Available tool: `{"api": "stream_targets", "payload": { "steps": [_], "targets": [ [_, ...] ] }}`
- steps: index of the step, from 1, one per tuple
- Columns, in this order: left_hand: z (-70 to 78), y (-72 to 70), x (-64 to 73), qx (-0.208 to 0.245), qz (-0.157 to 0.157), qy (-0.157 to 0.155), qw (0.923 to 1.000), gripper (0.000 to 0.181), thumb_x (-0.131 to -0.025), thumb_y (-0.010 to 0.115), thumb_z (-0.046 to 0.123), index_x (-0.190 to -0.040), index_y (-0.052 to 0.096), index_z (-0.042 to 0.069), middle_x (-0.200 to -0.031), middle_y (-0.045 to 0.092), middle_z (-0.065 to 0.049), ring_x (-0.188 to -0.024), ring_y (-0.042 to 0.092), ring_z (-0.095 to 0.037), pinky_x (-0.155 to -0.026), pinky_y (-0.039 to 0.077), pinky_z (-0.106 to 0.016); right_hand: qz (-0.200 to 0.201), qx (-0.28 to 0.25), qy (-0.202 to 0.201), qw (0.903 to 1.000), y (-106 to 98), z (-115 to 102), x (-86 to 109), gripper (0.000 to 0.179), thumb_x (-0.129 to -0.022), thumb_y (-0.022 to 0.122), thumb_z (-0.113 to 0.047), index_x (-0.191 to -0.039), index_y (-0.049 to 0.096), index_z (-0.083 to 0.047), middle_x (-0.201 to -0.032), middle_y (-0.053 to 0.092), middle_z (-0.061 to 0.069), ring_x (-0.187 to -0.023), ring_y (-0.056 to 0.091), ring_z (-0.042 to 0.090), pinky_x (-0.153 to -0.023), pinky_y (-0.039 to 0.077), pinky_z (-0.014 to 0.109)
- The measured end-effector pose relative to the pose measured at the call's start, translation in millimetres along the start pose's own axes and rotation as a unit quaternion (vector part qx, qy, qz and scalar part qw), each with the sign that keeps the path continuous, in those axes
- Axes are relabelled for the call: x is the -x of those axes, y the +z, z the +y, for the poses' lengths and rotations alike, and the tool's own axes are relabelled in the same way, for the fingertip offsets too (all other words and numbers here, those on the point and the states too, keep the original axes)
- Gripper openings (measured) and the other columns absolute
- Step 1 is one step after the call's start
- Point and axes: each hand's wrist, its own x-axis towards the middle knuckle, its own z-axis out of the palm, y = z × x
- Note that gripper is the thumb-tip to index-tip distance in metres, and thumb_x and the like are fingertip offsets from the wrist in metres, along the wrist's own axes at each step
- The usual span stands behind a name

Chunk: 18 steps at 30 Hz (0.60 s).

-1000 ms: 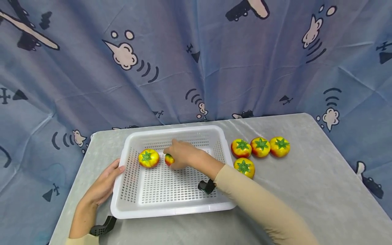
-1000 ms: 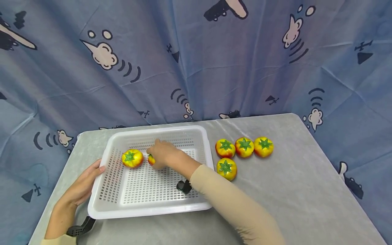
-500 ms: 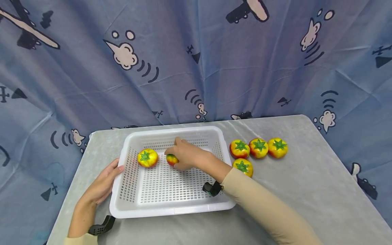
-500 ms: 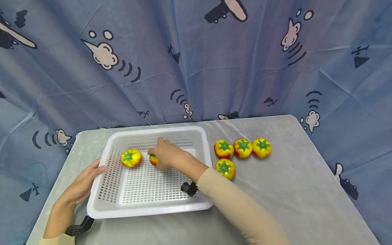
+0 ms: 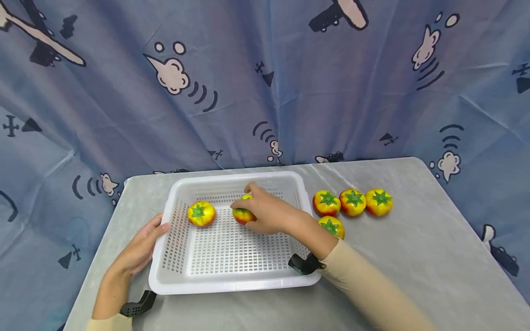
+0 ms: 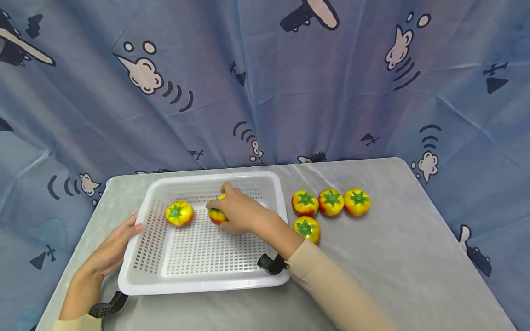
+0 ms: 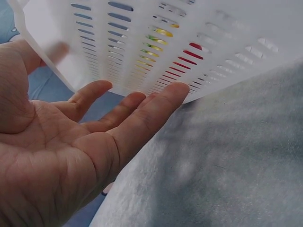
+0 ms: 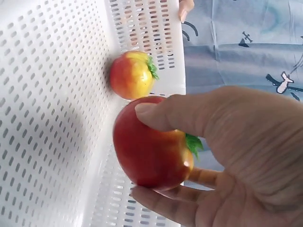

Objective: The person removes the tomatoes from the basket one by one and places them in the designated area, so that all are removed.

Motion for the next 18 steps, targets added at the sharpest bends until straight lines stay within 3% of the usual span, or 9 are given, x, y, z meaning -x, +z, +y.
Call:
{"api": "stream_targets", "payload": {
  "steps": [8,15,18],
  "targets": [
    [-3.0,2.0,0.4,-0.005,-0.001,0.000,1.0000,0.056,-0.111,0.033,0.028,-0.159,0.011,0.010,-0.141,0.045,-0.026,-0.113,0.068,-0.025,-0.087,0.061,-0.054,0.030,-0.008,-0.011,0.9995,-2,4,16.4,0.052,-0.092,0.074,-0.020,-0.140,0.059,-0.032,-0.140,0.041,0.012,-0.119,0.046,0.025,-0.098,0.054,0.036],
    [0.0,-0.3,-0.7,-0.008,-0.002,0.005,1.0000,0.056,-0.111,0.033,0.028,-0.159,0.011,0.010,-0.138,0.049,-0.021,-0.113,0.069,-0.024,-0.086,0.061,-0.054,0.038,-0.018,-0.040,0.9983,-5,6,26.0,0.052,-0.092,0.075,-0.027,-0.141,0.058,-0.032,-0.135,0.046,0.010,-0.113,0.050,0.020,-0.094,0.054,0.029],
    [-1.0,1.5,0.7,-0.009,-0.001,-0.002,1.0000,0.056,-0.111,0.033,0.029,-0.159,0.011,0.010,-0.139,0.048,-0.024,-0.112,0.069,-0.024,-0.086,0.061,-0.055,0.036,-0.018,-0.051,0.9979,-2,7,30.7,0.050,-0.091,0.076,-0.027,-0.138,0.059,-0.031,-0.136,0.046,0.010,-0.113,0.052,0.019,-0.096,0.055,0.029]
  ]
}}
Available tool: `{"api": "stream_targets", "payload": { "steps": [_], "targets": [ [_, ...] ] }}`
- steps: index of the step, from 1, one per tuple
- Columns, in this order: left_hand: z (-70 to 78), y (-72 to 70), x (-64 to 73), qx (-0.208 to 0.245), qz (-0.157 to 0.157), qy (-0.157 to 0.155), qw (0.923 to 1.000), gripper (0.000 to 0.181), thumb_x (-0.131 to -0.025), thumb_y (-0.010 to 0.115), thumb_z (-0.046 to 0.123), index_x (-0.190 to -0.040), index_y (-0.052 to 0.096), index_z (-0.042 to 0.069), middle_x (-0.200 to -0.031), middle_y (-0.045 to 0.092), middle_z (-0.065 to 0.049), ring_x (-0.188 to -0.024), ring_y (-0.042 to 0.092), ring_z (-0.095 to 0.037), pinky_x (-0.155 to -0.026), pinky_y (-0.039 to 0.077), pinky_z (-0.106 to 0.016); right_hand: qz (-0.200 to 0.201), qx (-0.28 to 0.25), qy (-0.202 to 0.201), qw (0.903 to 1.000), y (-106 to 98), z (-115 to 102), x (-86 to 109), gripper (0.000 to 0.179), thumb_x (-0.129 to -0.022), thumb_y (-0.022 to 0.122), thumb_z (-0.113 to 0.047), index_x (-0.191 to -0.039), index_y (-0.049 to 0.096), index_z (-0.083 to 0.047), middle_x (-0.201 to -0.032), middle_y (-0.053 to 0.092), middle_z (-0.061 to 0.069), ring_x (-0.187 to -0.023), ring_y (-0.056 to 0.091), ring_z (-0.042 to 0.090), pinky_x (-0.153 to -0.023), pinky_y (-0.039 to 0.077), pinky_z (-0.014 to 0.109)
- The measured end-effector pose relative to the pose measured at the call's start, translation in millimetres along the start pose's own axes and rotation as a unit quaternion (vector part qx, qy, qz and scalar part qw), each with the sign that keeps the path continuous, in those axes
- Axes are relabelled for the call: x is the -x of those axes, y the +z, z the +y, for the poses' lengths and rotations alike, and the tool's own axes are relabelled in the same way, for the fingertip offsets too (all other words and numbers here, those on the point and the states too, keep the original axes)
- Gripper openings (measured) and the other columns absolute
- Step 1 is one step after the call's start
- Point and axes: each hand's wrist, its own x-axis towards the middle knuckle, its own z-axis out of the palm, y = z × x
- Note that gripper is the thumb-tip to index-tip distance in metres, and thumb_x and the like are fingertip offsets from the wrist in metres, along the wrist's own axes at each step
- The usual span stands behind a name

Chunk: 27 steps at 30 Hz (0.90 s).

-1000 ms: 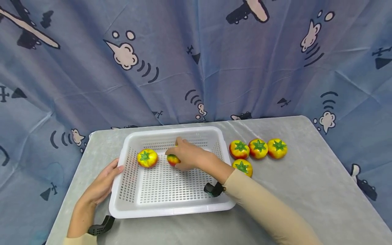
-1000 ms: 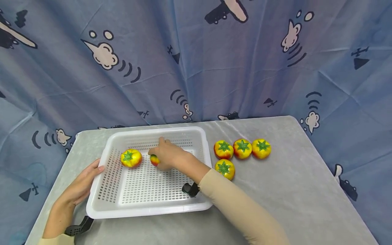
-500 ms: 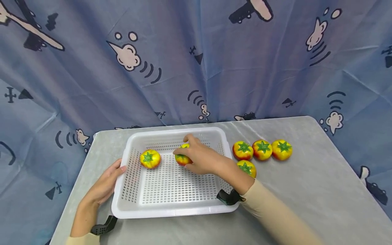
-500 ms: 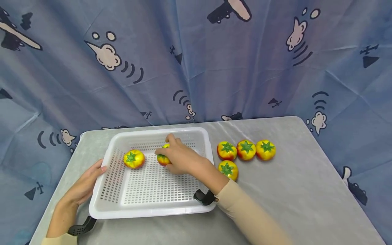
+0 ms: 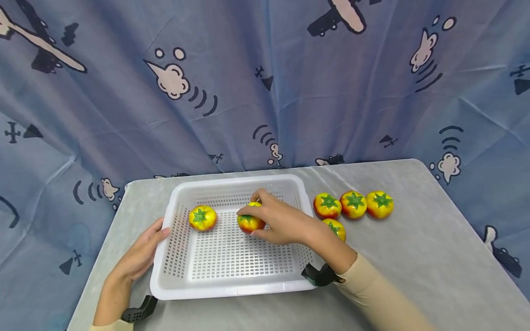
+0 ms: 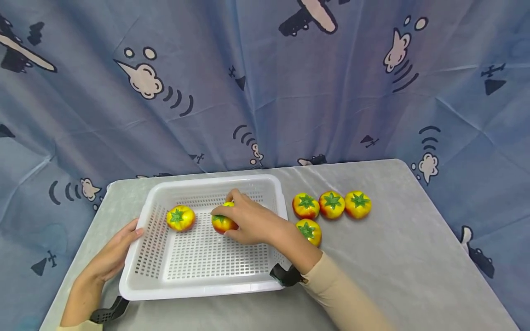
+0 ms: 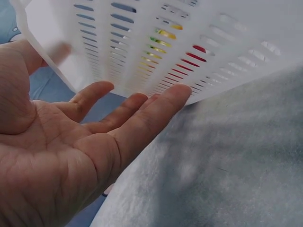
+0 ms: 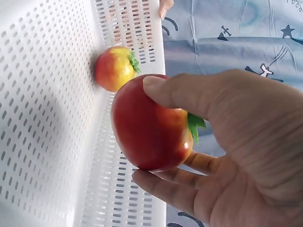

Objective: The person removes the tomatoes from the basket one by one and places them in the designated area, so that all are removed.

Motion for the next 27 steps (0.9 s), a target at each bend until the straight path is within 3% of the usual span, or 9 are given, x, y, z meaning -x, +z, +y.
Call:
{"api": "stream_targets", "payload": {
  "steps": [5,13,19,27],
  "targets": [
    [0.1,0.9,-1.3,-0.007,0.005,-0.003,1.0000,0.057,-0.111,0.034,0.031,-0.159,0.011,0.011,-0.145,0.038,-0.033,-0.113,0.068,-0.025,-0.087,0.060,-0.055,0.005,0.007,-0.004,1.0000,-4,-1,5.6,0.048,-0.091,0.075,-0.028,-0.136,0.060,-0.032,-0.136,0.046,0.009,-0.113,0.053,0.019,-0.095,0.056,0.031],
    [0.1,-1.5,-1.0,-0.004,0.003,0.001,1.0000,0.058,-0.111,0.033,0.031,-0.160,0.009,0.010,-0.146,0.034,-0.038,-0.114,0.068,-0.024,-0.088,0.060,-0.054,0.033,0.014,-0.006,0.9993,-15,2,17.8,0.047,-0.092,0.074,-0.028,-0.136,0.060,-0.032,-0.134,0.048,0.007,-0.112,0.052,0.019,-0.093,0.054,0.032],
    [-4.1,1.4,-3.9,0.003,-0.002,-0.007,1.0000,0.059,-0.111,0.033,0.032,-0.160,0.008,0.012,-0.149,0.032,-0.039,-0.115,0.067,-0.025,-0.089,0.059,-0.056,0.038,0.006,0.037,0.9986,-17,9,31.3,0.053,-0.092,0.075,-0.025,-0.141,0.056,-0.035,-0.146,0.043,0.008,-0.122,0.051,0.023,-0.098,0.057,0.039],
    [-0.7,-1.1,-1.3,-0.011,0.002,-0.006,0.9999,0.061,-0.111,0.034,0.032,-0.161,0.006,0.012,-0.150,0.030,-0.039,-0.117,0.065,-0.028,-0.089,0.060,-0.054,0.100,-0.020,0.050,0.9936,-17,23,53.6,0.056,-0.091,0.076,-0.024,-0.141,0.055,-0.036,-0.147,0.041,0.006,-0.118,0.054,0.024,-0.096,0.058,0.041]
  ]
}}
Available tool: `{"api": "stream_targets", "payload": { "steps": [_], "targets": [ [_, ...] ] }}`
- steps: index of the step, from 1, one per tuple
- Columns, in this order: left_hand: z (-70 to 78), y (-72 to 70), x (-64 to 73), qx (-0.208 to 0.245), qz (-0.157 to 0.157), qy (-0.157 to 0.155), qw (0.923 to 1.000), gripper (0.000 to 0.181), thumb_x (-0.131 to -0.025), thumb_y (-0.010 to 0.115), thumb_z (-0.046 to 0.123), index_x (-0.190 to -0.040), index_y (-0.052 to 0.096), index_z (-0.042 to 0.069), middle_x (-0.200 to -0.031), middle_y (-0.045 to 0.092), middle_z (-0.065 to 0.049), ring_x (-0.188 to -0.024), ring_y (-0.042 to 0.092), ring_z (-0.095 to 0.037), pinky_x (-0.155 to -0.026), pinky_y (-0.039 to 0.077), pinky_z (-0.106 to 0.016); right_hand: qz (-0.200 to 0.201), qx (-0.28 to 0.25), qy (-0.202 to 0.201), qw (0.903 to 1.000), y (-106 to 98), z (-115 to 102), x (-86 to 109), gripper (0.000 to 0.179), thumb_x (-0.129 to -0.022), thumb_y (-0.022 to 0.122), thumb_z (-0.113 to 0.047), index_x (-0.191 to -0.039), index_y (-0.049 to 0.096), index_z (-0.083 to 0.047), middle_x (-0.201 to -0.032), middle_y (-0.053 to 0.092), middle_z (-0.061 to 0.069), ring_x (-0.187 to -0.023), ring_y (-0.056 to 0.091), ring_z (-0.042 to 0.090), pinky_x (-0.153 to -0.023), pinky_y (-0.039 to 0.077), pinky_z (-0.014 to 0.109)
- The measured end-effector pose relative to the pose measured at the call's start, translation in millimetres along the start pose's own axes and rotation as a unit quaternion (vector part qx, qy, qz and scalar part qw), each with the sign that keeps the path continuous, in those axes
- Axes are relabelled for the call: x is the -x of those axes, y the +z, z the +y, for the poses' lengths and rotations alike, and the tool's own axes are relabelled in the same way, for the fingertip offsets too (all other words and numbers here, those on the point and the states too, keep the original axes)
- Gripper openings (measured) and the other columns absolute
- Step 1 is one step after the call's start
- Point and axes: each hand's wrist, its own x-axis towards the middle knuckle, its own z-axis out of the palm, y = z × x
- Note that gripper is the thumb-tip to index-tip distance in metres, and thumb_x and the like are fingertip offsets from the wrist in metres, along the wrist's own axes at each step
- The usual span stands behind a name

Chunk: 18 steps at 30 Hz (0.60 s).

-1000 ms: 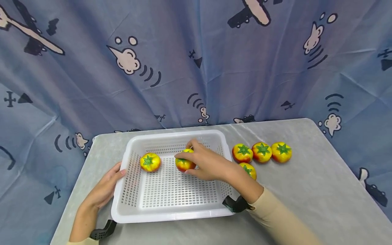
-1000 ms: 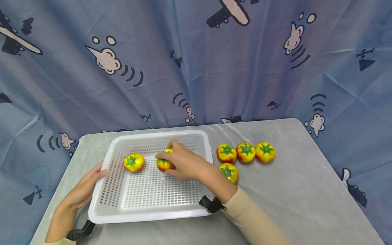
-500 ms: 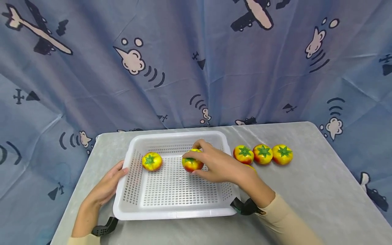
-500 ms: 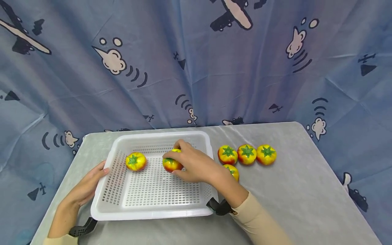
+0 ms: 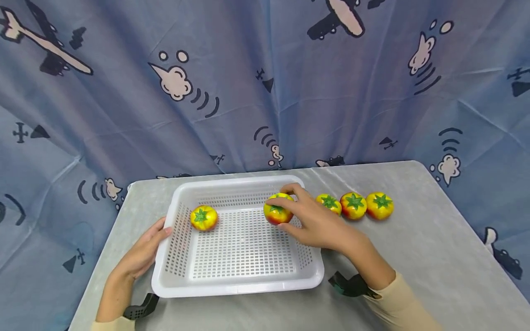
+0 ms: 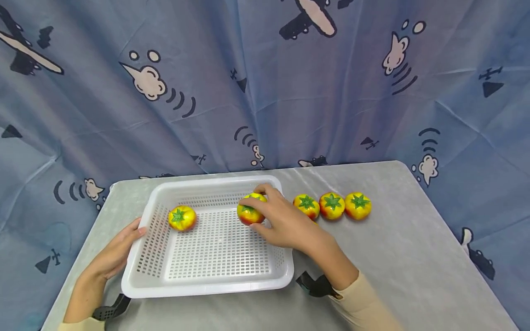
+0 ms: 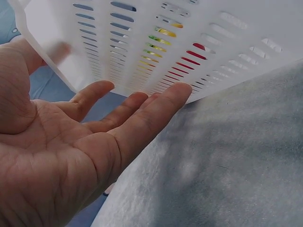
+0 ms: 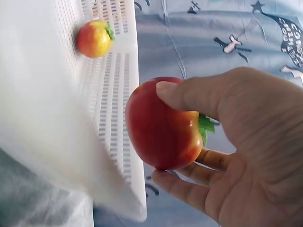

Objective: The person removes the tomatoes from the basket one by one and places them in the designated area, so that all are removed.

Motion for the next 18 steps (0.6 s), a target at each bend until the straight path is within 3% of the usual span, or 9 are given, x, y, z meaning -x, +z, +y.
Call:
{"api": "stream_targets", "payload": {
  "steps": [8,18],
  "targets": [
    [3.5,-1.0,0.1,0.000,0.000,0.001,1.0000,0.062,-0.111,0.034,0.033,-0.162,0.003,0.012,-0.152,0.029,-0.040,-0.117,0.066,-0.026,-0.089,0.059,-0.056,0.035,0.018,0.039,0.9985,-4,12,23.4,0.058,-0.092,0.074,-0.026,-0.144,0.051,-0.038,-0.152,0.038,0.012,-0.114,0.060,0.029,-0.093,0.058,0.049],
    [3.8,-1.6,-0.3,-0.005,0.006,-0.003,1.0000,0.063,-0.111,0.035,0.034,-0.162,0.004,0.013,-0.151,0.030,-0.040,-0.117,0.066,-0.029,-0.088,0.060,-0.056,0.071,0.006,0.051,0.9961,-9,25,45.6,0.063,-0.091,0.075,-0.019,-0.146,0.049,-0.037,-0.153,0.036,0.015,-0.128,0.052,0.037,-0.100,0.052,0.062]
  ]
}}
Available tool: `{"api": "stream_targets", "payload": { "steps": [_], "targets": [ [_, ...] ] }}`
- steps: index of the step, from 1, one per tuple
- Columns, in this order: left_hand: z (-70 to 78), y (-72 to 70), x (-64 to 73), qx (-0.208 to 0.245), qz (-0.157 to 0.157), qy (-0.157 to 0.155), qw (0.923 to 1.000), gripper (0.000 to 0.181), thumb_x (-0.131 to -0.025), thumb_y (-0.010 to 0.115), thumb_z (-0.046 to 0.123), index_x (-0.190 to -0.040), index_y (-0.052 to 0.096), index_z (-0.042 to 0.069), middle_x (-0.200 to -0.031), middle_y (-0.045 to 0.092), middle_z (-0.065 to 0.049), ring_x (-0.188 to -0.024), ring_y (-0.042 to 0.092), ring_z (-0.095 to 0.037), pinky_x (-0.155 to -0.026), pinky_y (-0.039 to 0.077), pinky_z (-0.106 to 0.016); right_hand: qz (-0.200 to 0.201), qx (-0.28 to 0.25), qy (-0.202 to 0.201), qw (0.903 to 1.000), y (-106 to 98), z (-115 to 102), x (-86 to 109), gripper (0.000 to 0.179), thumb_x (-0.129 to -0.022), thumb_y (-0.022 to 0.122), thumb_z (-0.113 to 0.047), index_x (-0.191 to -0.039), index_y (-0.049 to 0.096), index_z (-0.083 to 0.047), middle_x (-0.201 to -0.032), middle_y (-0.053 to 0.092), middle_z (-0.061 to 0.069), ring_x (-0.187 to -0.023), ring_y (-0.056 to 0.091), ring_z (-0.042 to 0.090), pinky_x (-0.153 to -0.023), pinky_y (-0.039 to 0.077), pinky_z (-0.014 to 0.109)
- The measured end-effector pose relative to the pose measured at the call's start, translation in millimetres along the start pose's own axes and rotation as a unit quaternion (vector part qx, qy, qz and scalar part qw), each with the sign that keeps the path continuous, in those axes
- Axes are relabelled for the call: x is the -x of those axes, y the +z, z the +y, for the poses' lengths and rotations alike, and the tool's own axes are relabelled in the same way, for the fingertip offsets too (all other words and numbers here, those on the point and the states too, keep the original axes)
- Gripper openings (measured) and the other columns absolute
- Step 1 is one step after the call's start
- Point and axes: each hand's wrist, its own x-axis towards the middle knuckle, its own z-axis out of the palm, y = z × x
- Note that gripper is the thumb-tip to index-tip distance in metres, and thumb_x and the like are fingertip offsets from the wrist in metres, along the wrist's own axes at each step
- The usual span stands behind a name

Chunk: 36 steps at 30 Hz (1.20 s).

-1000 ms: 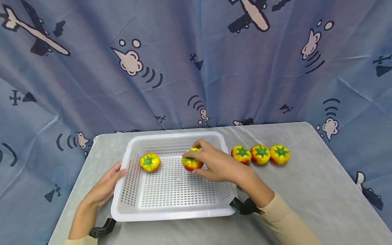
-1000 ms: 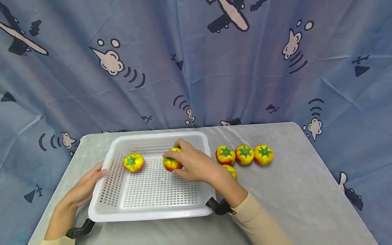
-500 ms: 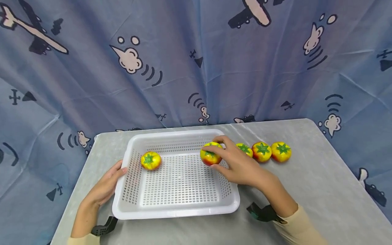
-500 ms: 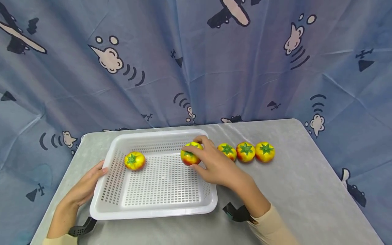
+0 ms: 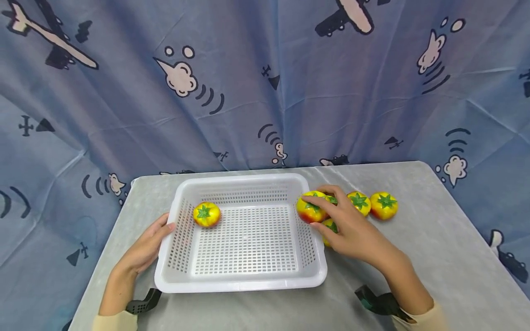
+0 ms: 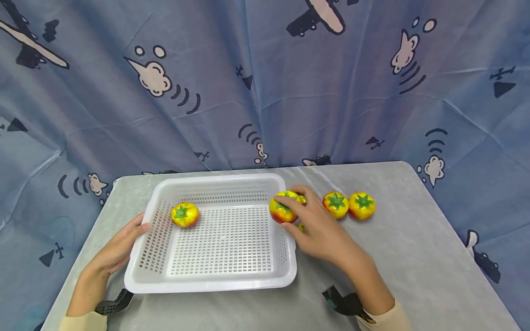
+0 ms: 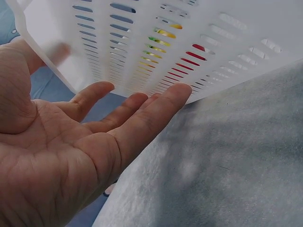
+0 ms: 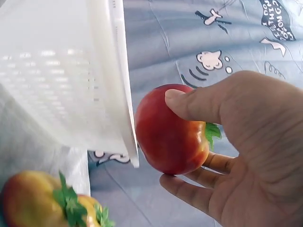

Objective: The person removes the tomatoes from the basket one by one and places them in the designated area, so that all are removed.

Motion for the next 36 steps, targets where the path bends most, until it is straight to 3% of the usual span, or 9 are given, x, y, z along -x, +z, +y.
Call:
{"api": "stream_targets", "payload": {
  "steps": [14,23,36],
  "targets": [
    [3.3,-4.8,1.6,0.002,-0.003,0.006,1.0000,0.062,-0.111,0.035,0.032,-0.161,0.005,0.011,-0.150,0.031,-0.040,-0.116,0.066,-0.028,-0.088,0.060,-0.055,0.047,0.007,0.024,0.9986,-4,31,29.8,0.063,-0.087,0.079,-0.017,-0.144,0.053,-0.027,-0.145,0.040,0.019,-0.128,0.047,0.042,-0.098,0.046,0.072],
    [1.1,-4.0,1.8,0.019,-0.016,0.010,0.9996,0.060,-0.111,0.034,0.032,-0.160,0.007,0.010,-0.150,0.030,-0.041,-0.117,0.066,-0.027,-0.090,0.060,-0.053,0.049,0.011,0.075,0.9959,-4,54,53.5,0.067,-0.087,0.080,-0.018,-0.146,0.050,-0.029,-0.146,0.036,0.023,-0.125,0.047,0.047,-0.093,0.044,0.077],
    [-1.6,-1.9,-0.2,0.023,-0.010,0.001,0.9997,0.061,-0.111,0.035,0.033,-0.161,0.006,0.012,-0.151,0.030,-0.040,-0.119,0.065,-0.032,-0.090,0.059,-0.057,0.090,0.028,0.060,0.9937,-2,77,66.9,0.069,-0.081,0.084,-0.011,-0.143,0.055,-0.023,-0.142,0.038,0.024,-0.125,0.043,0.044,-0.089,0.045,0.072]
  ]
}}
